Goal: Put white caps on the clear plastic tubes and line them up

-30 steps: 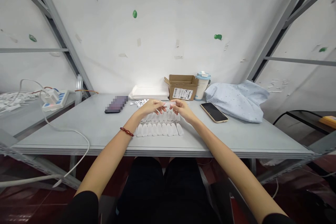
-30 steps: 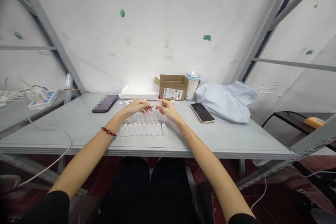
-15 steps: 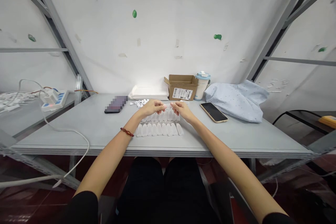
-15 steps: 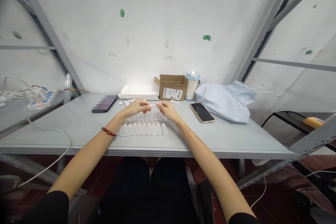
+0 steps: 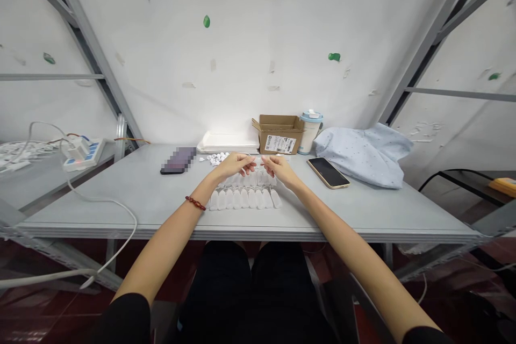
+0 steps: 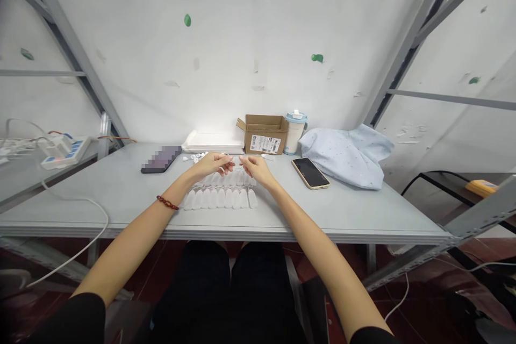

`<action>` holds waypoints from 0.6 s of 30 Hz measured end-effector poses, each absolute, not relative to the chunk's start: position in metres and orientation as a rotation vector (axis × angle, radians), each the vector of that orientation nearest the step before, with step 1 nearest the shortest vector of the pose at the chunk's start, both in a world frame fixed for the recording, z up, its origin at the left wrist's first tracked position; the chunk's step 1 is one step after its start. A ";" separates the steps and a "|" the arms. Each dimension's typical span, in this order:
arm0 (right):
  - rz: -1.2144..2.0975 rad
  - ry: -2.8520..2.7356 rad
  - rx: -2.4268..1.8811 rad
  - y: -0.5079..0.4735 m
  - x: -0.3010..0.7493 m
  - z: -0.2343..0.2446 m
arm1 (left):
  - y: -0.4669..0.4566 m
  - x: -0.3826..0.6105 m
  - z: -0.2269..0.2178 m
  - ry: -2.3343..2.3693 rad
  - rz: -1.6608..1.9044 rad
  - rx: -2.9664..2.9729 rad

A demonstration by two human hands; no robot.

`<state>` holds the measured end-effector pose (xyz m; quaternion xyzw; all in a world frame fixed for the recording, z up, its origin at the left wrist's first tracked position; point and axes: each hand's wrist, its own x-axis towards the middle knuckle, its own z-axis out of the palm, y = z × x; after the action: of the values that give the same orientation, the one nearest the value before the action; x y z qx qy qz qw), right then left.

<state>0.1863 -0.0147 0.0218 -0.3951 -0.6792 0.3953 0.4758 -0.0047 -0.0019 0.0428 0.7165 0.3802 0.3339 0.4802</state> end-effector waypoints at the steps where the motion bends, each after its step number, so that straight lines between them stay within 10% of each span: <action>1: 0.970 -1.657 -0.970 -0.015 0.186 0.022 | -0.002 -0.005 0.043 0.941 0.814 1.725; 18: 0.873 -1.745 -0.934 -0.013 0.187 0.019 | -0.005 -0.004 0.048 1.011 0.779 1.548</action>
<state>0.1868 -0.0133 0.0190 -0.3813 -0.7120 0.3563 0.4699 -0.0037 -0.0051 0.0479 0.6505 0.4251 0.3275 0.5375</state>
